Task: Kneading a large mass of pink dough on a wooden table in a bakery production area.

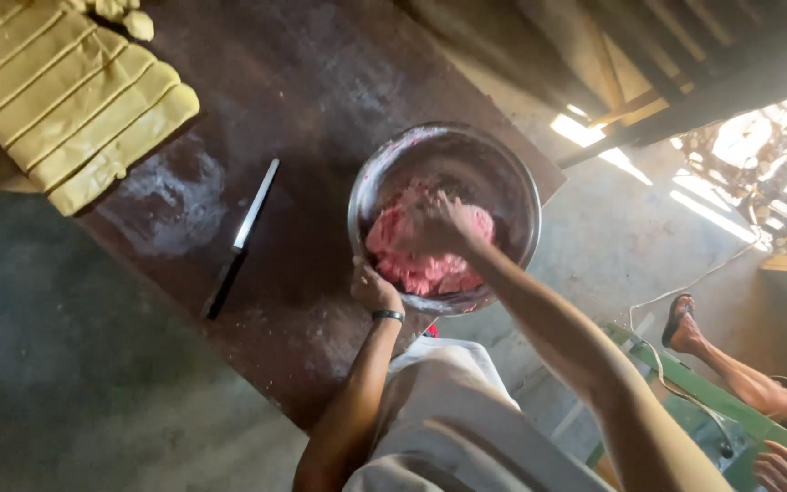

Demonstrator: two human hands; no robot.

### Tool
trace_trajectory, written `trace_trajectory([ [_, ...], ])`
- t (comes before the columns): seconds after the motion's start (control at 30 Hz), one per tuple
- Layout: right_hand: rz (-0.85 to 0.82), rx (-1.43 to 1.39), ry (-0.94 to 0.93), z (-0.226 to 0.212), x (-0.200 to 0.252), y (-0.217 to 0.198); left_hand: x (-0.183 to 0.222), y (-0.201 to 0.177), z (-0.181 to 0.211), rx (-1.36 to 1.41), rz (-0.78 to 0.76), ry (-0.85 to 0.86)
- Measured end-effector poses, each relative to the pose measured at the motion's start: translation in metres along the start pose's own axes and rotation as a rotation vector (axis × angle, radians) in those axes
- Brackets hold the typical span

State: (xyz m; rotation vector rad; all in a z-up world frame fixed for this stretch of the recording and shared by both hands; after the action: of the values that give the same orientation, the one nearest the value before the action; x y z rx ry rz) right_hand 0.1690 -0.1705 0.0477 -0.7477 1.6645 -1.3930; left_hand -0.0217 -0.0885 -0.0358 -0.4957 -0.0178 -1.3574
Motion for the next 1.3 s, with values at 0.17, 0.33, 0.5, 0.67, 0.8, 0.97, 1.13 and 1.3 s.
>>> trace_trajectory([
  [0.17,0.087,-0.052,-0.005,-0.047,0.053,-0.075,0.007,-0.011,-0.021,0.078,-0.057,0.007],
  [0.33,0.192,-0.064,0.050,-0.054,0.121,-0.032,0.012,-0.023,-0.025,-0.007,-0.045,0.055],
  [0.5,-0.139,-0.145,0.087,-0.041,0.111,-0.008,0.010,-0.017,0.021,-0.068,-0.108,0.158],
  [0.67,-0.300,-0.191,0.271,-0.003,0.049,-0.038,-0.019,0.015,0.066,-0.056,-0.215,0.297],
  [0.8,-0.316,-0.632,0.577,0.065,-0.017,-0.055,0.004,-0.008,0.068,-0.095,-0.301,0.195],
  [0.97,-0.366,-1.174,0.925,0.041,-0.090,-0.012,0.025,-0.014,0.060,-0.034,-0.184,0.139],
  [1.13,-0.552,-0.634,0.204,-0.025,-0.038,0.020,-0.007,-0.008,0.076,-0.039,-0.199,0.170],
  [1.3,0.012,-0.355,-0.273,-0.034,0.001,-0.055,-0.045,0.007,0.058,-0.027,-0.357,0.185],
])
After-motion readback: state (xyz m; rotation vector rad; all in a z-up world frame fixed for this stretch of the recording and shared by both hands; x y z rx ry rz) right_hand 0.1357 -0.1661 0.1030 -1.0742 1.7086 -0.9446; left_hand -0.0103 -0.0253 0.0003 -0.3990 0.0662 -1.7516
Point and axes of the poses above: each hand's wrist, its own x-axis away from the middle knuckle, its own y-axis out of the palm, z = x × y, the point moved 3 cm from there along -x, towards the middle knuckle, and after that the axes turned 7 degrees about z, right-handed, at the moved point
